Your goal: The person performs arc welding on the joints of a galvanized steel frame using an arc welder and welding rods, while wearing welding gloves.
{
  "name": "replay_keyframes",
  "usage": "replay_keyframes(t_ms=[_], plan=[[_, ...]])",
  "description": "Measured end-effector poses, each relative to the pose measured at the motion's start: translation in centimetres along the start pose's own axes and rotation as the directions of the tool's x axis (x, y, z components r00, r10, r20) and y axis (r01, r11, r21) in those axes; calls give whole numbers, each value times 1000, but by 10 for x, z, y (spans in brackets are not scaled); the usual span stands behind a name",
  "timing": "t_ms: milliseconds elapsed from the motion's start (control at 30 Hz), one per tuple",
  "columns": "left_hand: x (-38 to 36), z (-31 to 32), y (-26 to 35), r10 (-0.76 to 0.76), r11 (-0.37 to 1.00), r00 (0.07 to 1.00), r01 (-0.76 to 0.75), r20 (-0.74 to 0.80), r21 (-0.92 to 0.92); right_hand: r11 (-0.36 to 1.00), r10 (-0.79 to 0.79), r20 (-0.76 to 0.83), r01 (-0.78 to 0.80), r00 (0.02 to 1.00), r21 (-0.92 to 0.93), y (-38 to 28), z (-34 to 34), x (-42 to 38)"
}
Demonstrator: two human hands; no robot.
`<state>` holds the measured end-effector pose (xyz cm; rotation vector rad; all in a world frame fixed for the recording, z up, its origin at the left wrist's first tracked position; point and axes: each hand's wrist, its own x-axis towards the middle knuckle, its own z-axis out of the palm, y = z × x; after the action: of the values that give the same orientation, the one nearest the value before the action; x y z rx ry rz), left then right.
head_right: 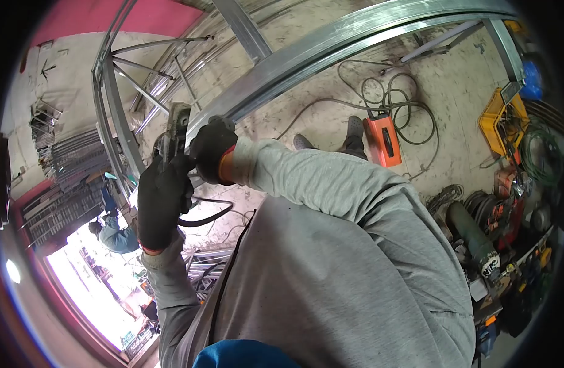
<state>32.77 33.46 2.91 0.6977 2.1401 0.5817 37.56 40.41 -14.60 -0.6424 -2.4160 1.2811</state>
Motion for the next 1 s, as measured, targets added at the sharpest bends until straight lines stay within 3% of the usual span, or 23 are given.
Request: replay_keyframes(t_ms=[133,233,300,400,533,567,633,700,733,800,933,1000], plan=[[1,1,-10,76,995,997,-74,27,-63,997,32,12,-33,999,76,-5,-5,-5],[5,4,-12,59,998,998,-60,35,15,978,120,9,-120,993,170,-3,-3,-7],[8,4,-29,245,968,969,-244,-12,53,990,75,-3,-74,997,118,-3,0,-6],[1,6,-22,118,993,992,-118,-53,-4,993,56,-40,-51,998,106,0,4,-3],[2,0,-21,144,989,990,-143,8,-23,999,-15,-12,15,1000,52,1,-1,-2],[5,-1,-25,303,940,952,-304,32,154,990,32,-16,-30,999,140,0,-2,-3],[5,0,-23,447,833,890,-450,88,322,970,82,-19,-75,996,230,2,4,-2],[1,4,-13,189,976,981,-183,-40,117,994,-38,-158,54,987,96,5,15,4],[1,4,-11,192,975,981,-187,-36,121,994,-34,-165,50,986,97,5,15,3],[1,3,-9,63,998,996,-62,-57,32,972,-80,-2,78,997,-223,2,11,2],[1,-1,-13,38,998,997,-35,-68,46,962,-107,97,127,990,-241,2,1,3],[4,-4,-23,246,949,969,-235,-31,209,992,-105,-57,101,993,-69,4,7,6]])
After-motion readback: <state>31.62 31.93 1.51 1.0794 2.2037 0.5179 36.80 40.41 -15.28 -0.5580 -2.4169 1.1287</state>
